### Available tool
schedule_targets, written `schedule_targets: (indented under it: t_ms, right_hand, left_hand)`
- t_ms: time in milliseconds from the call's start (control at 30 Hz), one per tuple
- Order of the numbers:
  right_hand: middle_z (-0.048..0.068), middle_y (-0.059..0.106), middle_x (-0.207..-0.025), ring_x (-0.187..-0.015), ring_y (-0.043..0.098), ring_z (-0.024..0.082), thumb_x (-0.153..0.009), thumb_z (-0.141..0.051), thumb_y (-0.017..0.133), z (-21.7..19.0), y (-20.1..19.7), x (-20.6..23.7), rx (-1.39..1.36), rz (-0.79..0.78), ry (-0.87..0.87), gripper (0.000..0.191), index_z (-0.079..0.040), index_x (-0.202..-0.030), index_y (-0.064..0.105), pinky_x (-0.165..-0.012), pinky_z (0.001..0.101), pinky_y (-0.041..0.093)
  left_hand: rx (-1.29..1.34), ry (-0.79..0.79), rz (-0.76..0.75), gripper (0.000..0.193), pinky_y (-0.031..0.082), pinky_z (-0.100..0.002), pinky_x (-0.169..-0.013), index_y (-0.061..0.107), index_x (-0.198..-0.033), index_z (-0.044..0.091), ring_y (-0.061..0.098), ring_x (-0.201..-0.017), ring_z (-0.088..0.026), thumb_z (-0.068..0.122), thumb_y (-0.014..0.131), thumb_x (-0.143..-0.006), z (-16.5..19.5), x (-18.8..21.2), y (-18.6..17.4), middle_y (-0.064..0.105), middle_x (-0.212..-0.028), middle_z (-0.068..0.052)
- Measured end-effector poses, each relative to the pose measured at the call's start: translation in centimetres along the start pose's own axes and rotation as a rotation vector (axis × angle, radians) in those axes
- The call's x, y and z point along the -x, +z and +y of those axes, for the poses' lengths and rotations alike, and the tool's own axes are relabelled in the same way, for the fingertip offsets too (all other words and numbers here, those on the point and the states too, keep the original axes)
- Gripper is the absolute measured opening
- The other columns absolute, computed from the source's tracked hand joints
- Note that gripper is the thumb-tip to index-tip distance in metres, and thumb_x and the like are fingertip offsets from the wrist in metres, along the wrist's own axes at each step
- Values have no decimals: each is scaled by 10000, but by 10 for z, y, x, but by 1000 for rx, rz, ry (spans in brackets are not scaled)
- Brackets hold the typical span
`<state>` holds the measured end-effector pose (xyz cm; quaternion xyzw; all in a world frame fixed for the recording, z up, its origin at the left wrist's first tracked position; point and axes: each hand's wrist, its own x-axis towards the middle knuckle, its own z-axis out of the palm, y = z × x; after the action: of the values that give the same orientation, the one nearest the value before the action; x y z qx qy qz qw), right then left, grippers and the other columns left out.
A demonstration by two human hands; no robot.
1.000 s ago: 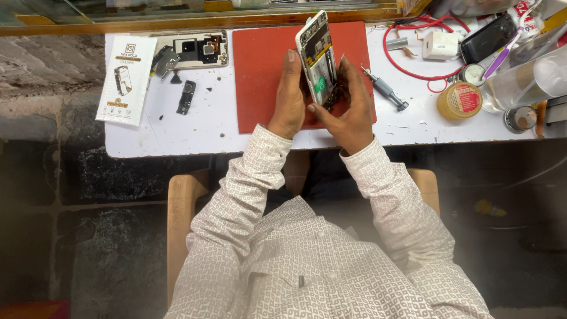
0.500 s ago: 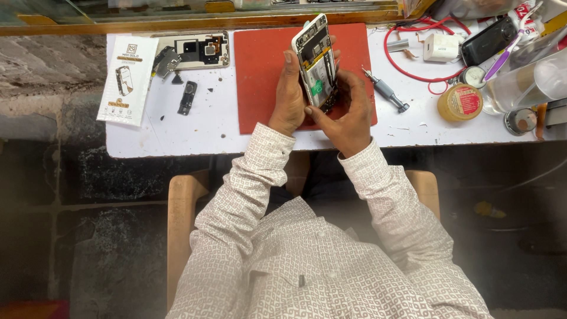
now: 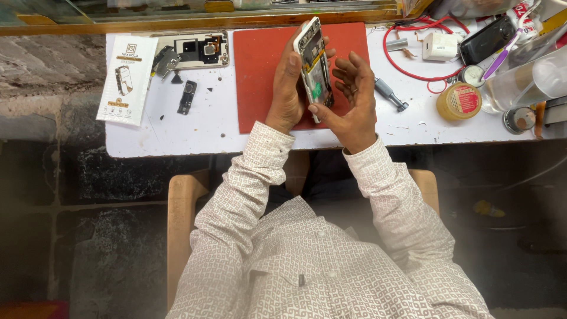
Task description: The person works on a disassembled smartphone at a repair bench. They separate the screen from the phone frame, peel old adhesive residue from the frame by hand, brush debris off the frame, apply adhesive tape around the frame edge, and finally wipe the frame with an orange cloth.
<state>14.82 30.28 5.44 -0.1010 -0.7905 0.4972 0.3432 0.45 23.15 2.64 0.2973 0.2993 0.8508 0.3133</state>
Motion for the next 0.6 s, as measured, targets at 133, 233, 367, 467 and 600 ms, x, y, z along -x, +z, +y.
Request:
schedule_targets:
  t_ms: [133,233,367,467,600]
  right_hand:
    - [174,511,-1489,-1371,586,250,-860,-243,927,-1,-4,-6,-66,-63,72,1031,-13,-1610,259,-1192,383,529]
    - [160,540,-1439,-1334,607,238,-874,-223,913,2,-5,-6,-114,-62,73,1015,-7,-1622,262,-1181,372,543]
    - [149,537,-1442,-1317,583,229,-865,-172,911,9,-8,-5,-101,-66,-3,1035,-19,-1641,243,-1173,380,514]
    - [129,544,-1443,-1350,570,231,-870,-151,899,12,-12,-8,-240,-125,-14,1006,-26,-1638,260,-1208,394,491]
    - [118,529,-1484,-1431,516,241,-887,-106,867,3,-25,-18,-329,-208,-62,943,-36,-1628,289,-1284,407,414]
  left_hand:
    - [-2,-33,-16,887,482,-477,-1197,419,-1562,55,583,-1364,-304,611,713,-936,4,0,-1,579,-1466,-177]
    - [-6,-38,-30,878,484,-475,-1211,440,-1557,41,585,-1380,-299,576,744,-930,5,0,-4,589,-1460,-166]
    - [31,-26,-56,847,497,-465,-1205,451,-1534,36,582,-1382,-282,524,774,-922,3,-1,-3,594,-1455,-149]
    - [-19,8,-59,819,530,-454,-1171,458,-1524,38,592,-1360,-267,429,816,-900,5,-2,1,591,-1445,-138]
    - [-157,124,-21,822,481,-381,-1211,425,-1560,43,560,-1358,-234,223,885,-904,8,4,18,537,-1437,-140]
